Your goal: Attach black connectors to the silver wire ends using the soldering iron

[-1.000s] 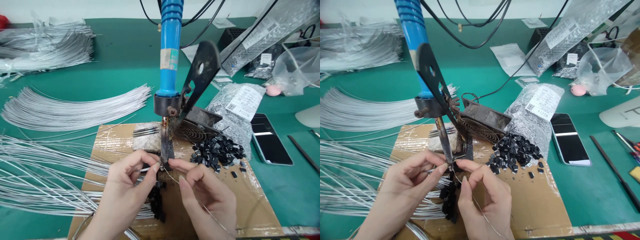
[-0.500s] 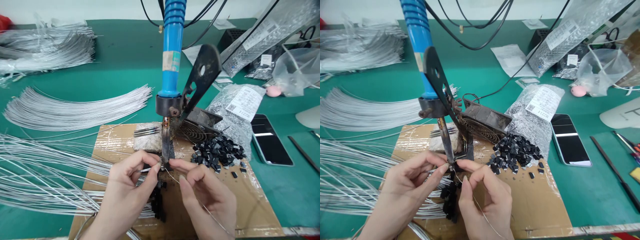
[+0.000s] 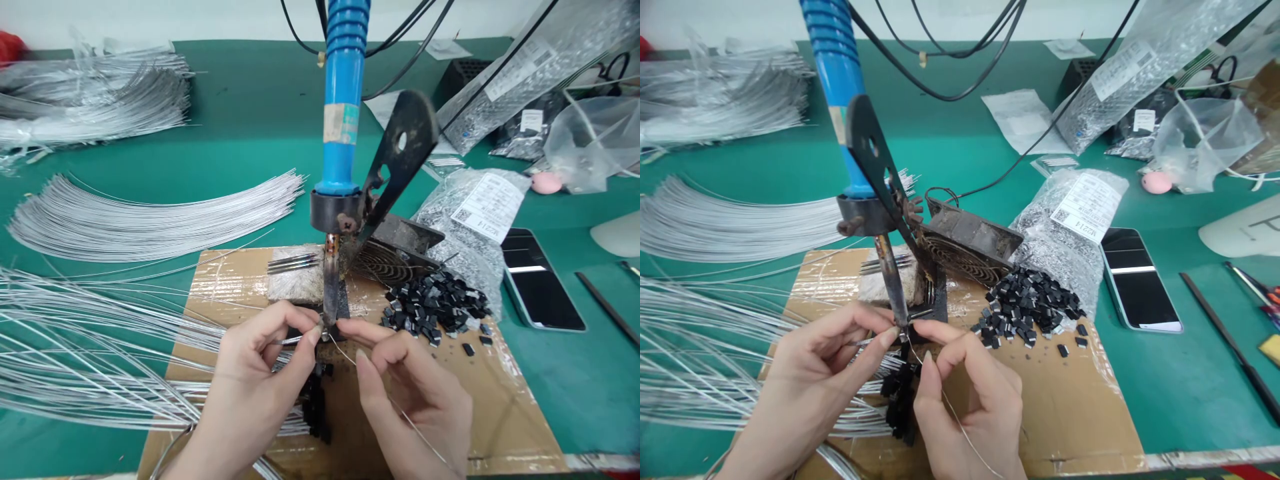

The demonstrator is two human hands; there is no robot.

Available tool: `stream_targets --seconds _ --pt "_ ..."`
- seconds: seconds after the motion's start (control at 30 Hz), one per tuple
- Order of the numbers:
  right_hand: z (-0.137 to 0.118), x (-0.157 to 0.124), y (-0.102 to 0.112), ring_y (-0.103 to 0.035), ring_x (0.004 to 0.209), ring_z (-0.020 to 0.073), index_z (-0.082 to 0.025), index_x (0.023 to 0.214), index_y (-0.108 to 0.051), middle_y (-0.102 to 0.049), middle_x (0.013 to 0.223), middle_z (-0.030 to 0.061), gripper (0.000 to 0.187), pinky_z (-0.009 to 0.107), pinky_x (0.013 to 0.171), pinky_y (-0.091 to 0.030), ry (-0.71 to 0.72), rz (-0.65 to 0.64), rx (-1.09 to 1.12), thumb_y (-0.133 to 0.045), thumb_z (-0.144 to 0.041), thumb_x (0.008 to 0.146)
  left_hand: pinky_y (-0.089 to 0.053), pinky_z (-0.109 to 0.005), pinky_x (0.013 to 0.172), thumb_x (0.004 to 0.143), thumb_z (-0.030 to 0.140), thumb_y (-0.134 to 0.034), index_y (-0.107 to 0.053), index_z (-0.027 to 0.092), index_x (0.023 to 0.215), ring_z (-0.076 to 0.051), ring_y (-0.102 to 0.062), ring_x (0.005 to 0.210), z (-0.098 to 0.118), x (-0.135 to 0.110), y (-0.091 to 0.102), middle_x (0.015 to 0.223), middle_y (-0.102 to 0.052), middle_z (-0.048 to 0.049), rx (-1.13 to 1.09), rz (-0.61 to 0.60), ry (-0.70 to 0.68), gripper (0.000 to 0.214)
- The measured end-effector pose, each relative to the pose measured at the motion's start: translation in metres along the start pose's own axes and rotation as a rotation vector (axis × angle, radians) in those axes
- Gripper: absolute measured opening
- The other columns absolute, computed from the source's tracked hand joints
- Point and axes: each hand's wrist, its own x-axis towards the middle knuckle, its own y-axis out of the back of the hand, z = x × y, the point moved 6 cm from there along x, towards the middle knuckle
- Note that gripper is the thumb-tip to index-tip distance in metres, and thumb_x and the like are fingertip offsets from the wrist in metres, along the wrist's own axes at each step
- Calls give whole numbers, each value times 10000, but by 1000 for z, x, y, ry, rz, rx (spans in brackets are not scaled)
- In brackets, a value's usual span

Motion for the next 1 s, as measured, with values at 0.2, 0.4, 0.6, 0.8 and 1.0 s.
stream_targets --seconds 0.2,0.4,0.6,0.8,1.0 --pt "-2 0 -1 -809 1020 171 -244 749 -556 -837 1139 2 237 181 630 -548 16 4 -20 -648 -190 961 -520 -115 606 873 134 -702 -737 208 780 -96 -700 668 -1 -3 -1 792 -799 18 30 -8 2 124" --pt "-1 0 -1 -804 1028 213 -243 743 -541 -832 1150 67 256 181 434 -443 6 -5 9 -647 -195 971 -500 -96 592 870 113 -700 -732 209 774 -77 -681 648 0 -2 1 773 -784 32 53 11 -35 140" --pt "-1 0 -1 -810 978 221 -241 753 -545 -834 1135 87 235 180 432 -469 56 -1 -24 -654 -179 952 -516 -104 611 875 112 -703 -733 206 781 -86 -697 674 -2 -2 0 784 -786 28 40 -7 -26 137" --pt "-3 0 0 -823 956 226 -240 747 -569 -841 1122 79 226 196 512 -550 77 17 -39 -681 -196 938 -533 -134 634 889 113 -691 -738 207 801 -109 -713 714 -3 -5 1 821 -789 11 58 -2 -22 137" --pt "-4 0 0 -825 956 230 -237 748 -580 -842 1109 82 226 222 565 -565 97 18 -42 -680 -187 944 -541 -132 651 887 108 -690 -737 211 792 -110 -717 732 -1 -5 1 835 -795 10 51 4 -36 147"
